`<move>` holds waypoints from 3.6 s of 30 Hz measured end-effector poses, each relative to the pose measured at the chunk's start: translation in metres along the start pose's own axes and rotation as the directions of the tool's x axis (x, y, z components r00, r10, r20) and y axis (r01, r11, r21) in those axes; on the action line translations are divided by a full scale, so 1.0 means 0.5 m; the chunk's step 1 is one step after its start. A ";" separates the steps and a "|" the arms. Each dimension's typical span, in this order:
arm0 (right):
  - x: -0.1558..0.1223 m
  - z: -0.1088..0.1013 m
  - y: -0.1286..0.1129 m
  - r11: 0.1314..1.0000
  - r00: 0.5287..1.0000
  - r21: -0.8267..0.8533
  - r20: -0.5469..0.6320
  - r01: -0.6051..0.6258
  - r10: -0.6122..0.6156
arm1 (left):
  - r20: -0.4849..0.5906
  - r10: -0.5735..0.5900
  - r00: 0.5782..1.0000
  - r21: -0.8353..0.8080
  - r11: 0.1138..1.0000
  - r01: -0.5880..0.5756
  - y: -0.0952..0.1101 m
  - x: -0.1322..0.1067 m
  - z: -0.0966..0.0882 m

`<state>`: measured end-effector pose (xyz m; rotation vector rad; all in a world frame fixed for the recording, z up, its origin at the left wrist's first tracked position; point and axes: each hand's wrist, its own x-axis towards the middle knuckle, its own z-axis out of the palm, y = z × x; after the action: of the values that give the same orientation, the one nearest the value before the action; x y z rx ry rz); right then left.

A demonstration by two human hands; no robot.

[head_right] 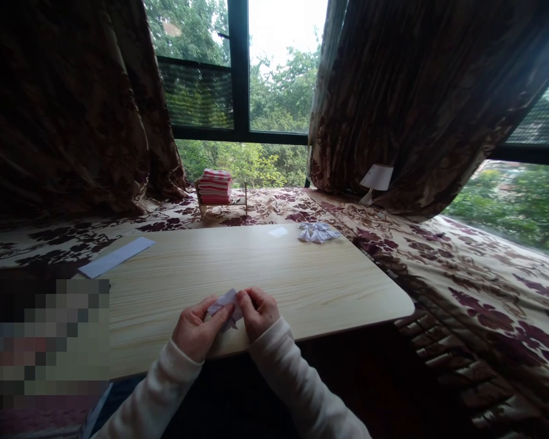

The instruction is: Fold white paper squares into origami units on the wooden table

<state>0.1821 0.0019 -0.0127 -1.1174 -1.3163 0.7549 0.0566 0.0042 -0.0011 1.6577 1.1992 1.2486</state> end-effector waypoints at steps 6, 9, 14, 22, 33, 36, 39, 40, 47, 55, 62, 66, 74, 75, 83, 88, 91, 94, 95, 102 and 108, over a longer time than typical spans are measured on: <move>0.002 0.000 0.007 0.991 0.996 0.115 -0.054 -0.071 0.078 | 0.008 0.030 1.000 0.008 1.000 -0.030 -0.004 0.000 -0.005; 0.001 -0.001 0.002 0.979 0.995 0.182 0.039 -0.094 0.089 | 0.026 0.106 0.994 0.109 0.988 -0.108 -0.004 0.000 -0.008; 0.002 -0.004 -0.002 0.986 0.998 0.168 0.057 -0.022 0.012 | 0.088 0.131 0.988 0.161 0.976 -0.144 0.007 0.002 -0.008; 0.001 -0.005 -0.001 0.982 0.993 0.182 0.113 -0.048 0.028 | 0.099 0.139 0.985 0.128 0.980 -0.151 0.024 -0.002 -0.005; 0.002 0.004 -0.012 0.991 0.999 0.126 -0.018 -0.040 0.043 | 0.077 0.135 0.988 0.133 0.981 -0.144 0.020 -0.004 0.002; 0.010 0.002 -0.002 0.956 0.990 0.263 -0.016 -0.128 0.137 | -0.024 0.003 1.000 0.021 1.000 -0.003 0.011 0.001 0.001; 0.013 -0.002 -0.001 0.952 0.992 0.280 -0.001 -0.121 0.126 | -0.090 -0.138 0.986 -0.126 0.984 0.126 0.003 0.007 -0.001; 0.012 -0.002 -0.001 0.962 0.994 0.253 0.010 -0.105 0.106 | -0.096 -0.156 0.983 -0.147 0.979 0.141 0.002 0.008 -0.001; 0.008 0.002 0.001 0.984 0.998 0.166 0.003 -0.059 0.060 | -0.021 -0.101 0.995 -0.182 0.979 0.096 0.017 0.008 -0.013; 0.007 0.001 -0.007 0.985 0.998 0.163 0.041 -0.053 0.046 | -0.022 -0.124 0.992 -0.162 0.980 0.119 0.008 0.006 -0.011; -0.002 0.003 -0.022 0.999 0.967 0.052 0.256 -0.008 -0.005 | -0.153 -0.152 0.976 -0.200 0.972 0.120 0.015 0.006 -0.008; -0.003 0.006 -0.012 1.000 0.970 -0.006 0.242 0.011 -0.009 | -0.154 -0.159 0.975 -0.190 0.973 0.129 0.016 0.005 -0.012; -0.004 0.015 -0.010 0.997 0.974 0.041 0.213 0.070 -0.077 | -0.049 -0.096 0.994 -0.187 0.979 0.085 0.018 0.001 -0.024; -0.004 0.016 -0.010 0.996 0.972 0.031 0.218 0.079 -0.084 | -0.038 -0.080 0.996 -0.184 0.980 0.072 0.018 0.001 -0.025; -0.004 0.018 0.004 0.991 0.962 -0.016 0.242 0.133 -0.125 | -0.039 -0.005 0.999 -0.103 0.995 0.001 0.012 -0.004 -0.034; -0.006 0.017 0.002 0.979 0.946 -0.040 0.270 0.199 -0.181 | -0.031 -0.037 0.999 -0.219 0.975 0.030 0.019 -0.010 -0.040; -0.005 0.017 -0.001 0.980 0.945 -0.042 0.275 0.196 -0.177 | -0.040 -0.050 0.998 -0.251 0.967 0.039 0.016 -0.009 -0.037; -0.002 0.019 -0.003 0.979 0.947 -0.040 0.262 0.202 -0.185 | -0.036 -0.058 0.998 -0.273 0.961 0.046 0.010 -0.003 -0.036; 0.000 0.021 -0.003 0.978 0.950 -0.039 0.251 0.204 -0.188 | -0.030 -0.060 0.998 -0.279 0.959 0.049 0.008 0.000 -0.037; 0.005 0.022 0.015 0.985 0.972 -0.015 0.167 0.171 -0.166 | -0.010 -0.024 1.000 -0.282 0.959 0.021 0.004 0.001 -0.055; 0.005 0.022 0.022 0.991 0.982 0.025 0.135 0.132 -0.134 | 0.010 -0.014 1.000 -0.254 0.967 0.016 0.001 -0.006 -0.047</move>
<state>0.1738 0.0102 -0.0230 -0.9681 -1.4821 0.7524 0.0340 0.0016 0.0048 1.4618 0.9975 1.3244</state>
